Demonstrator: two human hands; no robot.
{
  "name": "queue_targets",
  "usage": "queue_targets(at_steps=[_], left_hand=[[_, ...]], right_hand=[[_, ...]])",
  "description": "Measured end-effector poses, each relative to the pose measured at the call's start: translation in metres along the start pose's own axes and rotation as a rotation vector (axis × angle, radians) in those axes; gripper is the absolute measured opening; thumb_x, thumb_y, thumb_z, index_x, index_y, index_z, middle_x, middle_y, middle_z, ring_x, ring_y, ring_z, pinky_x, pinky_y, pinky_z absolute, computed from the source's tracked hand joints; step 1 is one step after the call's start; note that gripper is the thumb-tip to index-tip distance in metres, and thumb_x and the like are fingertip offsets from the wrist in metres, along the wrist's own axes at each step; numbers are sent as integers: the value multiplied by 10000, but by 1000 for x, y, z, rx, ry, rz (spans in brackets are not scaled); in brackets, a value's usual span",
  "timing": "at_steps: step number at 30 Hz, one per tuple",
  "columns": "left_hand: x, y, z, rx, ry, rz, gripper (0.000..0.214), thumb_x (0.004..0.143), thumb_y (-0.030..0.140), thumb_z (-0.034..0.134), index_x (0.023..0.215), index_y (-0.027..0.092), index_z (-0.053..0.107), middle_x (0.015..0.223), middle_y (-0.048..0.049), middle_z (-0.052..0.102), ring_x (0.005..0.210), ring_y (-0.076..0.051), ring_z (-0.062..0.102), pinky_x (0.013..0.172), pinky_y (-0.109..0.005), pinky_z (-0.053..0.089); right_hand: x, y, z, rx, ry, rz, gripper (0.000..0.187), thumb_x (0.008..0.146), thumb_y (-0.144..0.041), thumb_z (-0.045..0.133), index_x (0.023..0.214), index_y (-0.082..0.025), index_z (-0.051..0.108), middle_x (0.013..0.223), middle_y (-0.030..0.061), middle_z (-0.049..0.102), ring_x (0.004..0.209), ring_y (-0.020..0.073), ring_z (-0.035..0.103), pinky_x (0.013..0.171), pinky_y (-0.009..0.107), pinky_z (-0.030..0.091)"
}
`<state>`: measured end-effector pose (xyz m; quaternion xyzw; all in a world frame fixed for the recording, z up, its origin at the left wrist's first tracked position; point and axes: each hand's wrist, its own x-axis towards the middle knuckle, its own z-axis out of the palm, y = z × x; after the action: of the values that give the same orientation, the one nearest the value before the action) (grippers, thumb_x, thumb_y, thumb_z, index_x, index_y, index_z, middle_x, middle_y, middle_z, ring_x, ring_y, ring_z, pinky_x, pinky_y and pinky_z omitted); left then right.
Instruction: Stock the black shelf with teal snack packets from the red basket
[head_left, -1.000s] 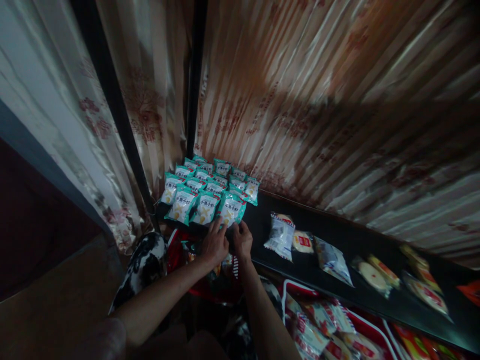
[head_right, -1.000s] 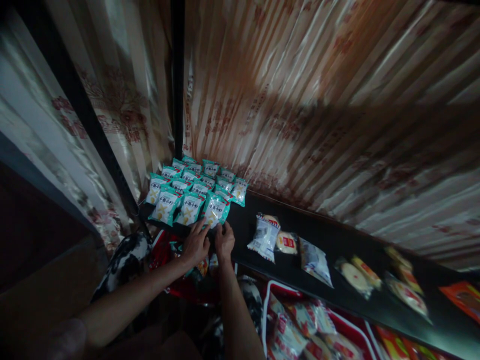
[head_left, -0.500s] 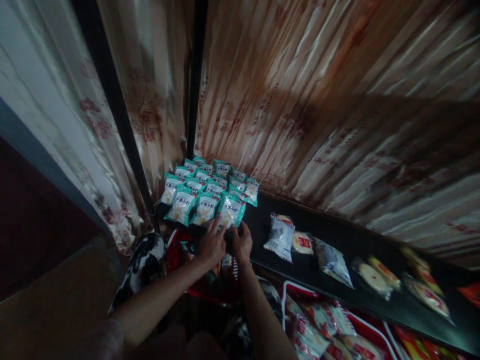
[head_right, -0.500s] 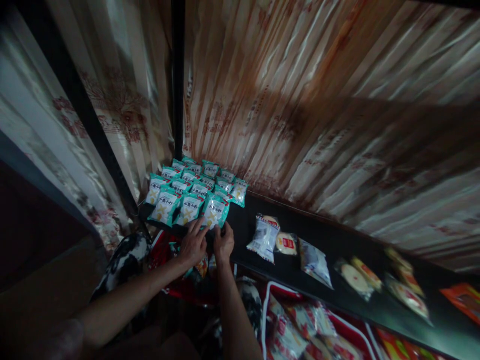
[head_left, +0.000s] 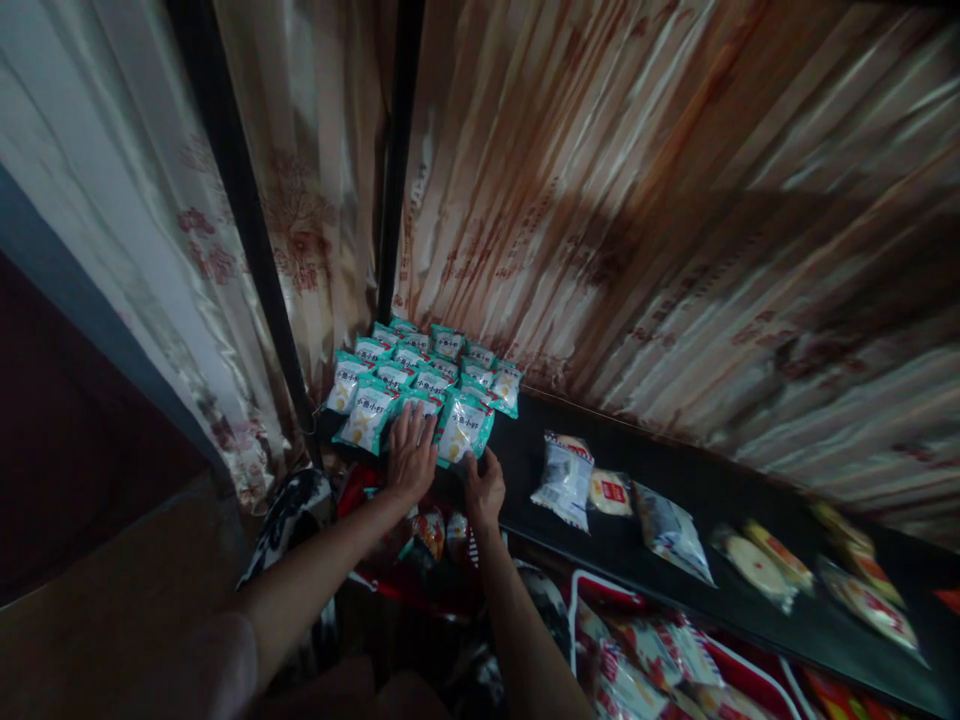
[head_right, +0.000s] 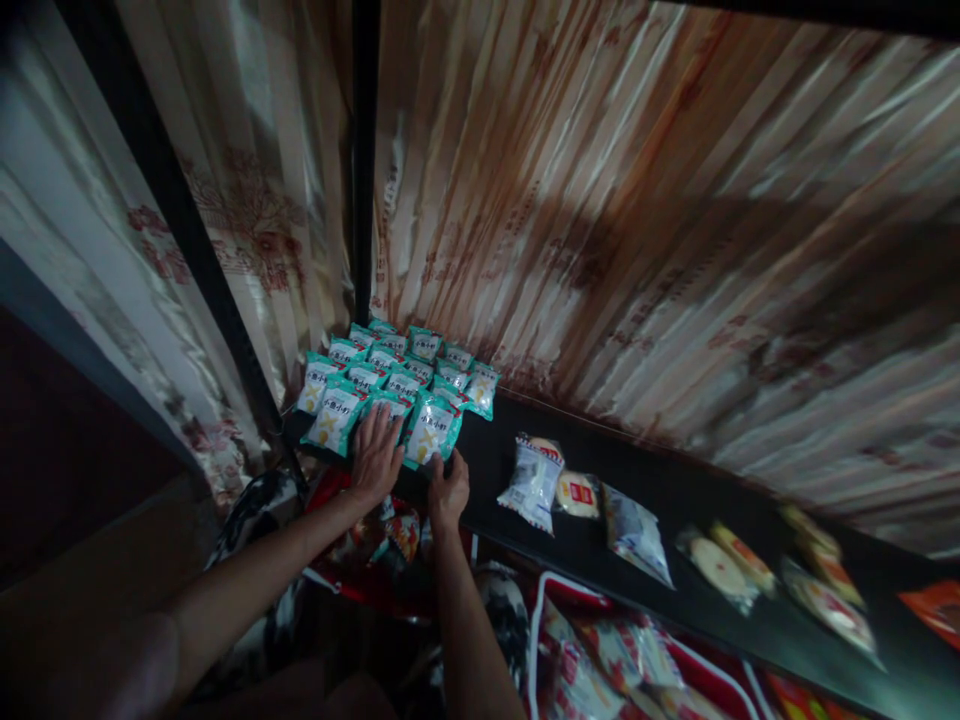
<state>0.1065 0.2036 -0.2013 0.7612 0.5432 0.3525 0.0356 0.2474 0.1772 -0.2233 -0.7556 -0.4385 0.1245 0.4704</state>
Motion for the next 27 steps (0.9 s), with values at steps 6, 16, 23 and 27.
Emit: queue_targets(at_steps=[6,16,23,27], left_hand=[[16,-1,2,51,-9,-1,496,889,232,403,1385,217,407,1519,-98,290,1431,-295,135,1120,-540,207],[15,-4,9,29,63,-66,488,873,146,372,1358,116,414,1488,-169,327,1410,-261,232,1078,-468,339],[11,-14,15,-49,185,22,467,909,185,332,1369,110,367,1471,-178,354,1416,-247,212,1111,-480,305],[10,-16,17,-43,162,71,453,916,207,338,1355,107,381,1472,-179,352,1418,-254,203,1108,-476,305]], right_hand=[[0,4,-1,21,-51,30,553,797,-547,408,1060,-121,644,1006,149,676,917,270,623,834,366,446],[-3,9,2,20,-6,40,559,801,-579,403,1028,-130,646,971,147,690,867,259,629,805,350,440],[-3,4,2,16,3,24,528,809,-563,402,1001,-139,652,946,135,695,850,248,630,777,336,447],[-1,1,2,10,-5,11,498,808,-539,413,993,-145,656,940,126,696,856,247,628,782,336,448]])
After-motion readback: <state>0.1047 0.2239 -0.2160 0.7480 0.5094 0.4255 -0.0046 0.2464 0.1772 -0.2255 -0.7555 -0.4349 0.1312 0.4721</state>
